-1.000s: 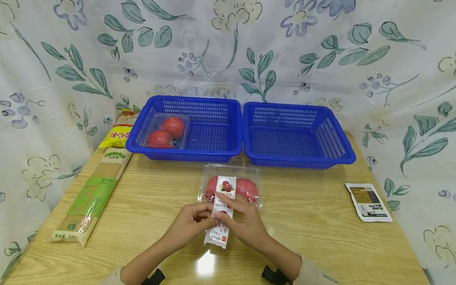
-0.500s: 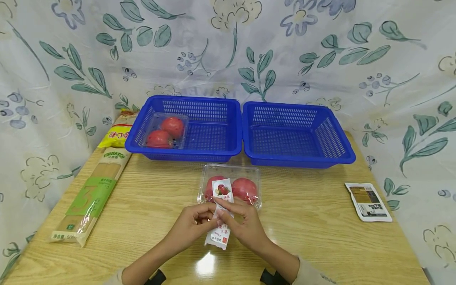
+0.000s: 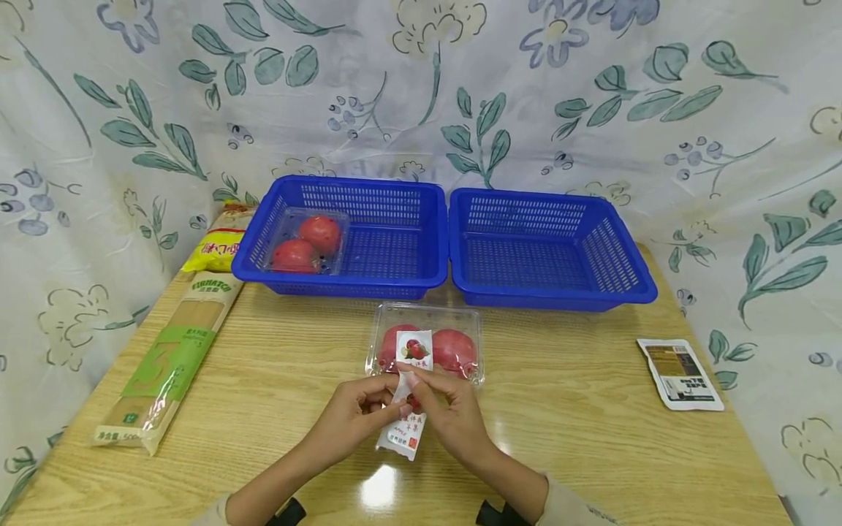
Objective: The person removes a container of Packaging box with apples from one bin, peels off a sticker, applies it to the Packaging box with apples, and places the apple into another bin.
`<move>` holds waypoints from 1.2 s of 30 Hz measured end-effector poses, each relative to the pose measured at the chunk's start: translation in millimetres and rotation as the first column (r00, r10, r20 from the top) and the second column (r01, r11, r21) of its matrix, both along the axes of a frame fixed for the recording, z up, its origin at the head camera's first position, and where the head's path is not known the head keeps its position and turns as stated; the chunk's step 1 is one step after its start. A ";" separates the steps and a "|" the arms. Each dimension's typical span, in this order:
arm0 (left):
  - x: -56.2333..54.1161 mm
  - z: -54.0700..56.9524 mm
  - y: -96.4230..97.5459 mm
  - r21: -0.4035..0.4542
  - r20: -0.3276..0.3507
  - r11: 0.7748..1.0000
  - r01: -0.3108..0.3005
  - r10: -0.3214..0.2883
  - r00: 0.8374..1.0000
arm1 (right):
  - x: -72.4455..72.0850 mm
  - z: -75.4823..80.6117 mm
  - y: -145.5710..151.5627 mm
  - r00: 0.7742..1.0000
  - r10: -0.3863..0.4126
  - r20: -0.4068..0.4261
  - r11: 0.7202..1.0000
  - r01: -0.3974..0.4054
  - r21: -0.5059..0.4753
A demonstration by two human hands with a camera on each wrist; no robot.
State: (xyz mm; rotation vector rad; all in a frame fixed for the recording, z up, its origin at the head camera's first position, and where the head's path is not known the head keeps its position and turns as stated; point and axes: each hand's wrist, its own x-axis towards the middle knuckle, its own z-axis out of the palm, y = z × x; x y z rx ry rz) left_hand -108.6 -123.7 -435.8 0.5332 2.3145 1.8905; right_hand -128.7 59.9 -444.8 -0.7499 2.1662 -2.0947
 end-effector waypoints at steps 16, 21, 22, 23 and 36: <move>-0.7 -6.4 -15.0 0.132 0.201 0.990 0.048 -0.074 0.977 | -12.6 11.7 5.6 0.987 -0.142 0.070 0.985 0.148 -0.088; 1.4 -9.5 -23.6 0.117 0.258 0.993 0.025 -0.055 0.965 | -18.2 18.2 9.7 0.981 -0.180 0.067 0.978 0.186 -0.097; 2.1 -10.2 -25.5 0.118 0.268 0.993 0.020 -0.051 0.962 | -19.3 19.7 10.8 0.982 -0.178 0.060 0.978 0.184 -0.103; 2.6 -10.7 -27.4 0.117 0.278 0.993 0.013 -0.046 0.959 | -20.5 20.8 11.9 0.982 -0.181 0.049 0.977 0.186 -0.106; -0.1 -7.4 -61.0 0.012 0.369 0.983 -0.181 0.164 0.915 | -26.4 19.3 20.0 0.967 -0.227 -0.116 0.974 0.224 -0.040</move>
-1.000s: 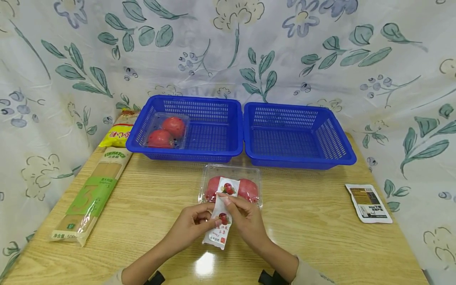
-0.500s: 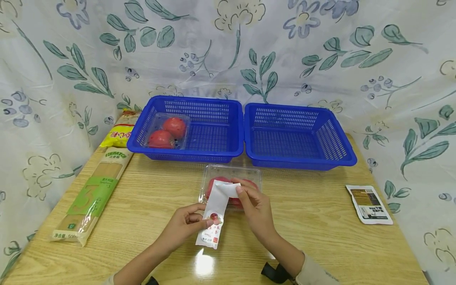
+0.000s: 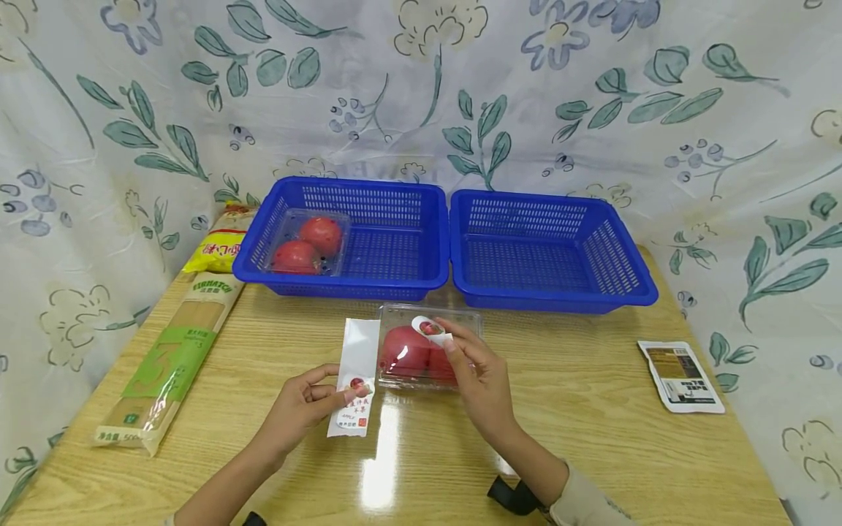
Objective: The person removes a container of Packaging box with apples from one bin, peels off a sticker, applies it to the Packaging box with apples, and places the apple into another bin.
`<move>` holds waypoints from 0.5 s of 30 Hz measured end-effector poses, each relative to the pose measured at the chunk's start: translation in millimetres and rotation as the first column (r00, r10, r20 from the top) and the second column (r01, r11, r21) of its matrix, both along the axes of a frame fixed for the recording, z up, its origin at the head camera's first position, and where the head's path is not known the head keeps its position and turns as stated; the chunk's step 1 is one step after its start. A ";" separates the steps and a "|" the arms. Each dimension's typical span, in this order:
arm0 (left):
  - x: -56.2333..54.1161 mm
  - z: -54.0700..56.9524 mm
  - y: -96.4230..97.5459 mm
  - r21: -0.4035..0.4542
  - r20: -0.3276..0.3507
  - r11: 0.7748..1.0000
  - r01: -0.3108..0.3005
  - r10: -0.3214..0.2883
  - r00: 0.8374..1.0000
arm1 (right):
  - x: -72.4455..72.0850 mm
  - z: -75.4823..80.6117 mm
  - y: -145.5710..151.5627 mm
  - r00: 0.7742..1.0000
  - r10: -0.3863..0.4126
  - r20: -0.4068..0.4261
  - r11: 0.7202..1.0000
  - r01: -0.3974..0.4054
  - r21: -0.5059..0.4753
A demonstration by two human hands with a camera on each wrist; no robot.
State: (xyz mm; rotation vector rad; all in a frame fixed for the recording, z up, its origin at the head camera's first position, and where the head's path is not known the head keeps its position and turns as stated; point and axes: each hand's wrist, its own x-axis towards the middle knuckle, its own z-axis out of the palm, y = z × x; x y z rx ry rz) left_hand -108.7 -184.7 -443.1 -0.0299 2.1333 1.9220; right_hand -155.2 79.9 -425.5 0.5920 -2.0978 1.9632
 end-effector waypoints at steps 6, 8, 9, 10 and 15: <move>-14.0 -2.2 -14.4 -0.164 0.006 0.984 -0.072 0.074 0.997 | -1.1 -8.9 2.4 0.995 -0.039 -0.097 0.996 0.046 0.071; -18.0 -6.3 -16.5 -0.252 0.012 0.966 -0.063 0.068 0.998 | -1.3 -11.7 2.4 0.990 -0.045 -0.134 0.994 0.058 0.093; -19.7 -9.1 -17.2 -0.293 0.016 0.954 -0.060 0.068 0.998 | -1.3 -12.9 2.3 0.988 -0.046 -0.149 0.993 0.062 0.104; -21.0 -11.6 -17.6 -0.330 0.018 0.942 -0.060 0.070 0.997 | -1.2 -13.6 2.3 0.986 -0.048 -0.162 0.991 0.067 0.115; -23.4 -20.0 -17.8 -0.494 0.015 0.868 -0.055 0.072 0.997 | -0.3 -14.8 2.6 0.977 -0.052 -0.207 0.984 0.085 0.156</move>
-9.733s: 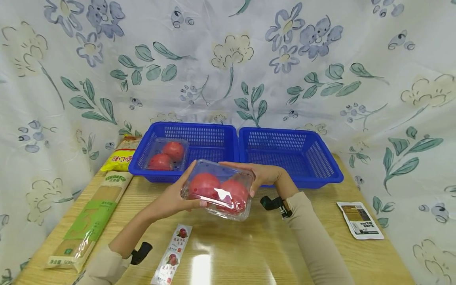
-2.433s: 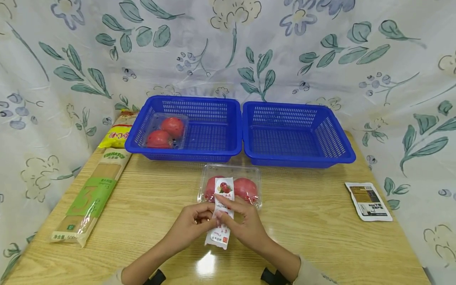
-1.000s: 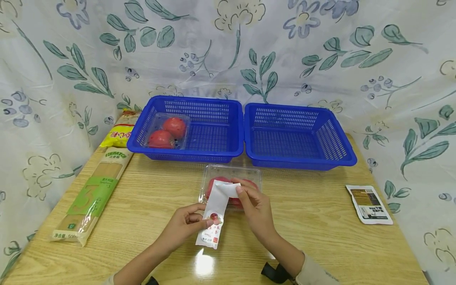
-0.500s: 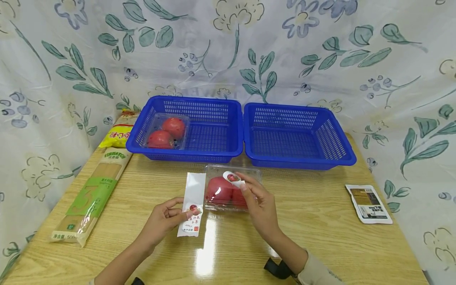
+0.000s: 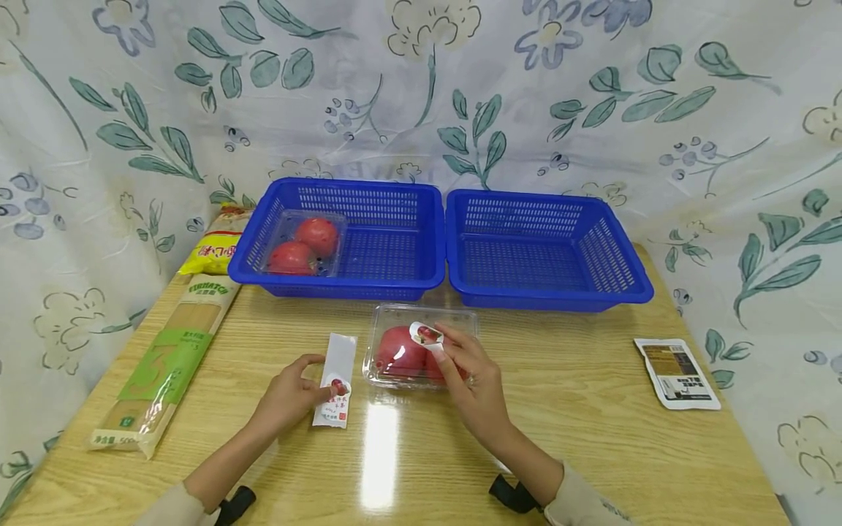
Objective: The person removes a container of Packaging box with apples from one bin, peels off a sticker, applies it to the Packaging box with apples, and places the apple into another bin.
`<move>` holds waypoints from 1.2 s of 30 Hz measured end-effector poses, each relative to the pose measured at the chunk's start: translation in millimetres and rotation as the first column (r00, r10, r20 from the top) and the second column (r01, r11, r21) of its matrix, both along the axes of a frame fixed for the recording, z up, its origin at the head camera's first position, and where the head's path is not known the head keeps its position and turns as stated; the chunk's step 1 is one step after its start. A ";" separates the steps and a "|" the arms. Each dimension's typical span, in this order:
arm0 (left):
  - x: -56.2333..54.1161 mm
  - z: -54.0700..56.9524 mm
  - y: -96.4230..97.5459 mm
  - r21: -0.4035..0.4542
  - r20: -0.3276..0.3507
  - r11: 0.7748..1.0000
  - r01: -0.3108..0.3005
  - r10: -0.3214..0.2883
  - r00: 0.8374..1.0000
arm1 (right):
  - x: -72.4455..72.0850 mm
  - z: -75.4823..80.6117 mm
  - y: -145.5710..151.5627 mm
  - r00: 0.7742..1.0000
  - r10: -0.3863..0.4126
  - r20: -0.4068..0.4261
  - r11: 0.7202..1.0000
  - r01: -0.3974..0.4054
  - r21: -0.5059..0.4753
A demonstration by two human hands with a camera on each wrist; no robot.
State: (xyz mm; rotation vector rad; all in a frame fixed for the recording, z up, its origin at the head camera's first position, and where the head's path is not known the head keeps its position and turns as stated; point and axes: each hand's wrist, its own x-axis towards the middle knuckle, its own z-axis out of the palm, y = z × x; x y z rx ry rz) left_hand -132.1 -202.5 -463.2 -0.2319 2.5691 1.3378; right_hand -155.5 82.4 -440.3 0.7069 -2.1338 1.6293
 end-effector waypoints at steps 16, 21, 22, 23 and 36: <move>2.2 15.2 -0.2 -0.540 -0.095 0.838 0.081 -0.157 0.983 | -2.1 -2.8 0.4 0.997 0.001 -0.079 0.999 0.002 0.040; -2.9 34.9 6.7 -0.577 -0.224 0.816 0.032 -0.196 0.955 | -1.2 -2.4 0.5 0.997 0.001 -0.078 0.999 0.002 0.042; -5.3 38.9 10.7 -0.548 -0.256 0.836 0.026 -0.198 0.946 | -0.7 -2.2 0.6 0.997 0.003 -0.080 0.999 0.000 0.041; -7.9 42.7 15.8 -0.500 -0.282 0.866 0.029 -0.195 0.940 | -0.4 -2.0 0.4 0.996 0.004 -0.094 0.999 0.000 0.044; -36.6 63.3 80.2 0.183 -0.290 0.960 0.210 -0.151 0.945 | 3.2 -5.9 -5.7 0.959 0.047 -0.279 0.996 -0.024 0.084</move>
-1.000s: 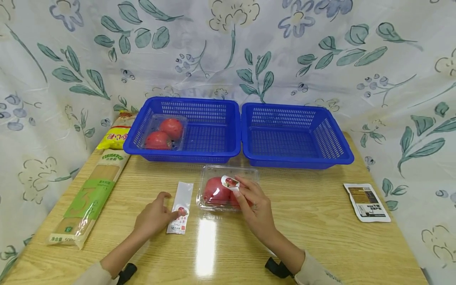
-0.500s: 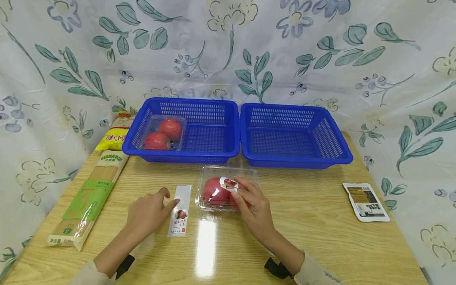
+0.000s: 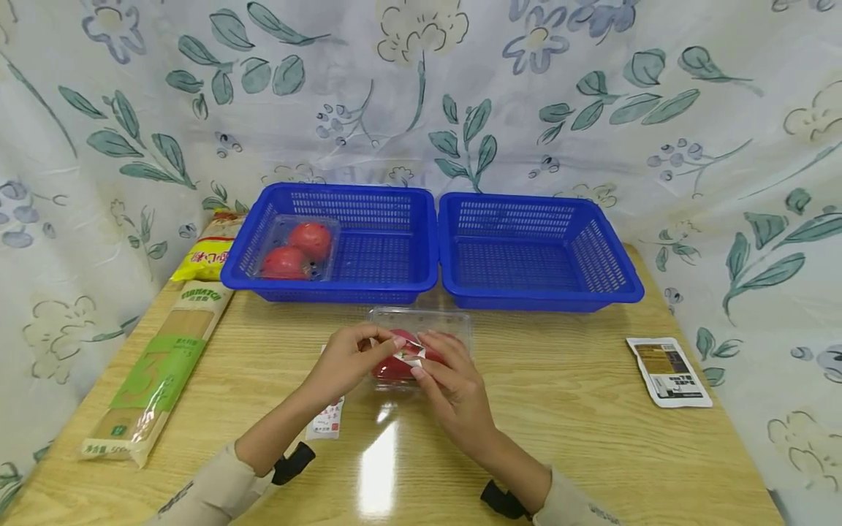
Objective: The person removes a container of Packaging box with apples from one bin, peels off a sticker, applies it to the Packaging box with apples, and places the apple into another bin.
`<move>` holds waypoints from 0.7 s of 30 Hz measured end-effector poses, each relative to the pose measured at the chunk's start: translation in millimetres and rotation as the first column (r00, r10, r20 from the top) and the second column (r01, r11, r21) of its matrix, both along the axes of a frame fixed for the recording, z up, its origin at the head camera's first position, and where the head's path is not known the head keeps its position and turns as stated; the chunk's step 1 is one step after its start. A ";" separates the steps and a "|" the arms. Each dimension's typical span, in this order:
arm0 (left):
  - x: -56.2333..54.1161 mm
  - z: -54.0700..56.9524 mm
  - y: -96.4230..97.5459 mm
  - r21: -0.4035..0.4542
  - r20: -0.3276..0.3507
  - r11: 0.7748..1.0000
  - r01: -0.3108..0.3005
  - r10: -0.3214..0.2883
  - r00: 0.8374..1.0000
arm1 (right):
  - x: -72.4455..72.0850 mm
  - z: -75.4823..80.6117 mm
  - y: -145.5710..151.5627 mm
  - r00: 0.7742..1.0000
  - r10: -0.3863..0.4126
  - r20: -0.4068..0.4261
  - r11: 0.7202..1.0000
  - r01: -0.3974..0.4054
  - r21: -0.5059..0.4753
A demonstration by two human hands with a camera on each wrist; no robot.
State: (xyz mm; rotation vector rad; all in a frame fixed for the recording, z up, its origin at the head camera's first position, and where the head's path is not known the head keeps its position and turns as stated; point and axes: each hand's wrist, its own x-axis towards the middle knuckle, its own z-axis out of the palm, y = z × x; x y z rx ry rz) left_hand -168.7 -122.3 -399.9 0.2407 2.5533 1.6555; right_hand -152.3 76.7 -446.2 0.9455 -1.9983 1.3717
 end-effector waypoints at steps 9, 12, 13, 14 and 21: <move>-6.7 1.7 -0.8 0.110 -0.035 0.994 -0.017 0.021 0.999 | -0.7 5.4 5.0 0.989 0.028 0.142 0.999 -0.022 -0.040; -7.9 2.7 -0.6 0.126 -0.053 0.992 -0.011 0.017 0.998 | -3.1 11.0 7.9 0.963 -0.012 0.269 0.995 0.038 -0.091; -8.1 3.2 -0.1 0.129 -0.056 0.992 -0.011 0.018 0.998 | -4.0 12.9 8.5 0.946 -0.026 0.323 0.993 0.063 -0.104; -8.3 3.7 0.6 0.132 -0.057 0.991 -0.012 0.020 0.998 | -5.1 14.9 8.9 0.927 -0.045 0.373 0.990 0.090 -0.106; -13.6 6.8 8.8 0.141 -0.066 0.990 -0.007 0.016 0.998 | -11.0 22.7 8.9 0.793 -0.092 0.602 0.991 0.131 -0.021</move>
